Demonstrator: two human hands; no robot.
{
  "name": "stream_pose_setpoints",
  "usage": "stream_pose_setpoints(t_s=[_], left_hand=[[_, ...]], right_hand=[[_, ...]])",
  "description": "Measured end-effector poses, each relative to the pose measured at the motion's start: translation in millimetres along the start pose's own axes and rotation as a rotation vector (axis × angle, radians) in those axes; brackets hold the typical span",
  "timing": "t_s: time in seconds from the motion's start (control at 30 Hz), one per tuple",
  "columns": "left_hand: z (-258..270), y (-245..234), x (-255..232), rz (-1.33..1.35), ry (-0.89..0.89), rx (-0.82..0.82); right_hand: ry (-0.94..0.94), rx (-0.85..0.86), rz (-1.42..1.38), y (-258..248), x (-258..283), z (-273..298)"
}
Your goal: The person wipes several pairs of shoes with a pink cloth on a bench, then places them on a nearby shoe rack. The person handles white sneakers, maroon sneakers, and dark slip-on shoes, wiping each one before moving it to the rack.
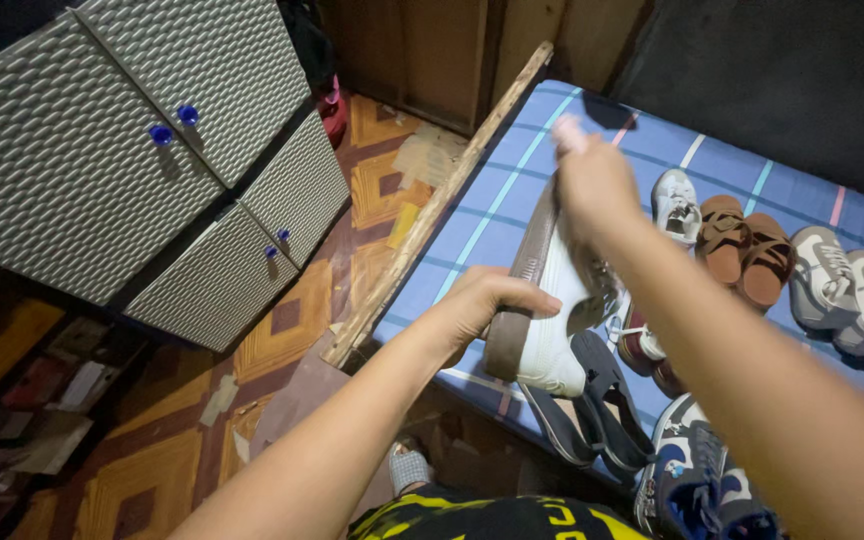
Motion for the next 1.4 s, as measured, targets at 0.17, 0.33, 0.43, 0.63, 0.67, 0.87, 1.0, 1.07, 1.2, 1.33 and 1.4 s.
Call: stream_pose_setpoints(t_s=[0.17,0.33,0.43,0.63,0.67,0.87,1.0,1.07,1.2,1.33,1.4], left_hand=[[-26.5,2.0,8.0,0.062,0.11,0.139],[-28.1,8.9,22.5,0.093,-0.015,0.098],[-25.7,16.2,19.1,0.092,0.007,0.125],[-35.5,21.5,15.4,0.31,-0.037,0.208],[-42.8,21.2,14.9,0.388,-0.095,0.204],[-60.0,21.8,-0.3,0.546,-0.077,0.224],[-60.9,24.6,-3.1,0.529,-0.073,0.208],[-62.8,27.2,-2.4,0.499,-0.075,0.192],[-62.0,21.8,-6.9,0.426,-0.082,0.143],[-58.2,22.4,-8.6,0.451,-0.107,0.143],[-54.3,21.2,-6.6,0.413,-0.128,0.12]], right_hand=[[-1.005,-0.427,0.703,14.1,-18.8,11.5],[-0.553,-0.358,0.613,-25.8,-29.8,-82.6],[-0.384,-0.329,0.476,-62.0,-27.7,-116.7],[-0.027,0.072,-0.463,-50.2,-86.8,-139.5],[-0.016,0.162,-0.62,-40.0,-94.4,-134.7],[-0.178,0.308,-1.081,-81.7,-79.3,-121.6],[-0.689,0.246,-0.762,-114.4,-14.6,-102.9],[-0.867,0.08,-0.427,-111.9,-3.6,-83.5],[-1.024,-0.027,-0.1,-80.7,-1.4,-53.8],[-1.075,-0.017,0.005,-77.8,8.3,-57.3],[-1.091,-0.042,0.079,-76.2,22.0,-66.2]])
Point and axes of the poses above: each hand's wrist, its own z-axis away from the middle knuckle, its own y-axis out of the palm, x = y × z, the point moved 9 cm from there along -z, towards the middle knuckle, and after that the axes turned 9 degrees about z, right-handed, at the moved point
